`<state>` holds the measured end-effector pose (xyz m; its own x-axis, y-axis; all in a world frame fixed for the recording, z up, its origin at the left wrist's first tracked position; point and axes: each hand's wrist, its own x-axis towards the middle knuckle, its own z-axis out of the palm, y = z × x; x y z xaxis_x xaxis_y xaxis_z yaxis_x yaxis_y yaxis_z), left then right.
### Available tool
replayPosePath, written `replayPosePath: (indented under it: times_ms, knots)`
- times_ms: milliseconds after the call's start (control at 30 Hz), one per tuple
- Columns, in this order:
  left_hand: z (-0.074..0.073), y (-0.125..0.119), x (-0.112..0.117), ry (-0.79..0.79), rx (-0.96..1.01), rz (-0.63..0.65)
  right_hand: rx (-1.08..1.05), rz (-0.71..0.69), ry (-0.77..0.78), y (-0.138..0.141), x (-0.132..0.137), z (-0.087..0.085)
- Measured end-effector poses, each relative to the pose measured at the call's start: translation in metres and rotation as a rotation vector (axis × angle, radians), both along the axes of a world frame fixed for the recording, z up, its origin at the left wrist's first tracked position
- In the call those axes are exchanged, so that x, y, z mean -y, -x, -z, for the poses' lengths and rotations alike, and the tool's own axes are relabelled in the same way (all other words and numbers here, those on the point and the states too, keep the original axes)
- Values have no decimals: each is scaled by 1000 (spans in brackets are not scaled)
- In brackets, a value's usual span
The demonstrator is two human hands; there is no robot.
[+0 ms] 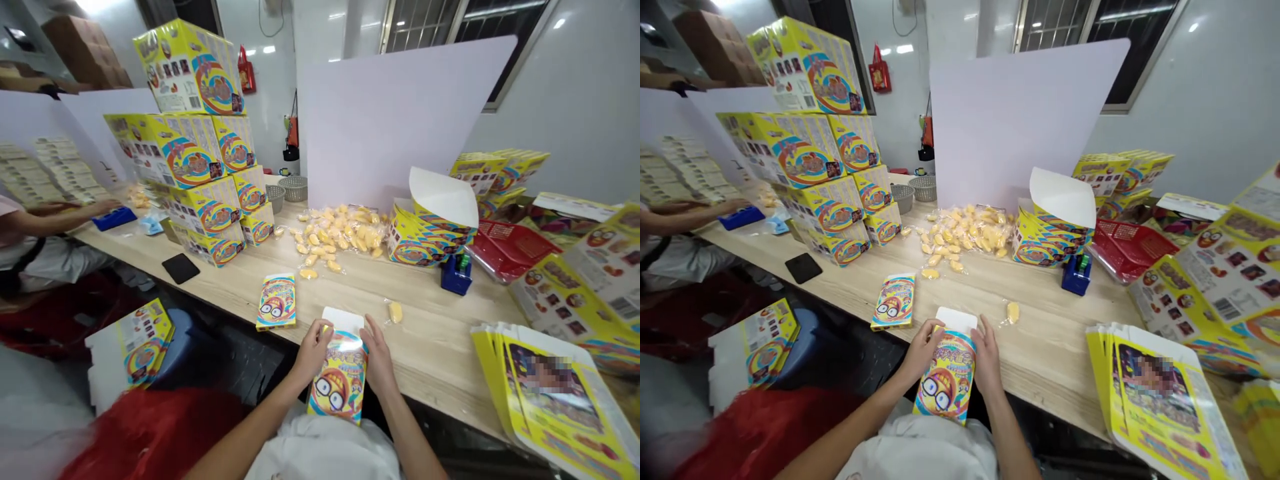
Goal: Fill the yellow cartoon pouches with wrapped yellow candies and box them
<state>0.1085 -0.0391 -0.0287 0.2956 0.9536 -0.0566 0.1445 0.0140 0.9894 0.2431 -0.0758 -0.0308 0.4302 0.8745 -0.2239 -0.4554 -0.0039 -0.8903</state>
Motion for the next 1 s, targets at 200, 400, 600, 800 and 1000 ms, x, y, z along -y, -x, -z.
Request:
replayPosePath:
  times_ms: [200,400,600,800,1000]
  knots:
    - [0,-13,11,39,58,82,-101,62,-3,-10,26,-4]
    - [4,-32,-15,151,182,171,-109,28,29,-21,5,-5]
    - [22,-27,-24,285,149,31,119,-175,143,-32,-29,-2]
    - [6,-29,-24,371,146,21,150,-380,239,-45,-27,-13]
    - [8,-29,-26,377,167,37,262,-333,276,-49,-32,-13]
